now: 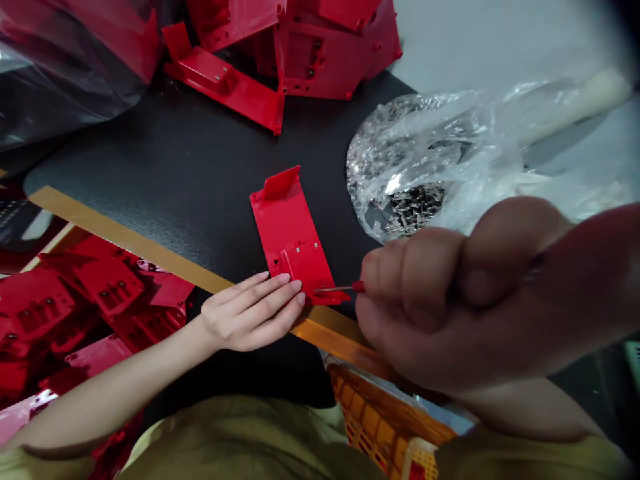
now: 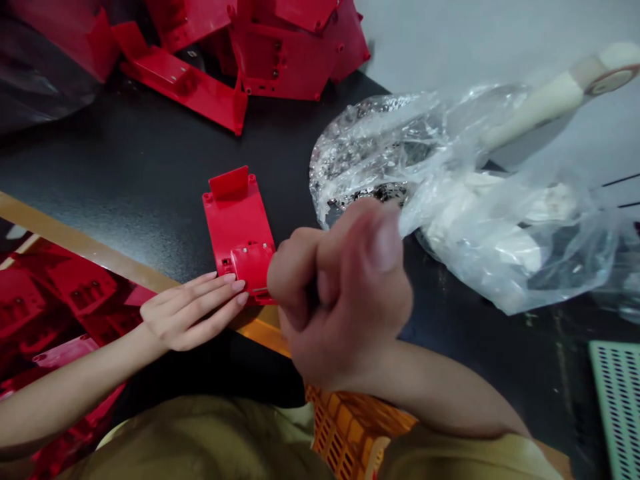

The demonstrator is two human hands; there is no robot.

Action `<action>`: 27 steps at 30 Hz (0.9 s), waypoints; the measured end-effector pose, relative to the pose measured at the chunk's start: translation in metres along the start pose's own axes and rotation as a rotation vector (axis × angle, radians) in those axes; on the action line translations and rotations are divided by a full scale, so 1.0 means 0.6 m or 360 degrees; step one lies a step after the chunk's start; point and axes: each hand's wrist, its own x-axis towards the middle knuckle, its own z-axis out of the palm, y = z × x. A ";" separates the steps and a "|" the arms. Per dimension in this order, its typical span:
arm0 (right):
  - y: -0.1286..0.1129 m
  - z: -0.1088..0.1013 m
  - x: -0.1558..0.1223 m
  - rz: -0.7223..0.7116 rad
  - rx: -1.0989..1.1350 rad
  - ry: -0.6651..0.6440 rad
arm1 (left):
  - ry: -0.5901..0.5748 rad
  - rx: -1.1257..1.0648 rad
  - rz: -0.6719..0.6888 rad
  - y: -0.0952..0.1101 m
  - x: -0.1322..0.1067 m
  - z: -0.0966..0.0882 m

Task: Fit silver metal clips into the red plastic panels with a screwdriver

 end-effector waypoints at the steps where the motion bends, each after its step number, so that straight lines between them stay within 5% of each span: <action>1: 0.006 0.003 -0.006 0.0000 0.0140 0.0091 | 0.0010 0.0008 0.0005 -0.001 0.002 -0.001; 5: 0.039 0.020 -0.036 0.0051 0.0316 0.0403 | 0.0059 -0.0012 -0.0009 -0.001 0.001 0.003; 27: 0.041 0.059 -0.027 -0.0204 0.0975 0.0479 | 0.0200 -0.0082 -0.0081 0.008 -0.028 0.025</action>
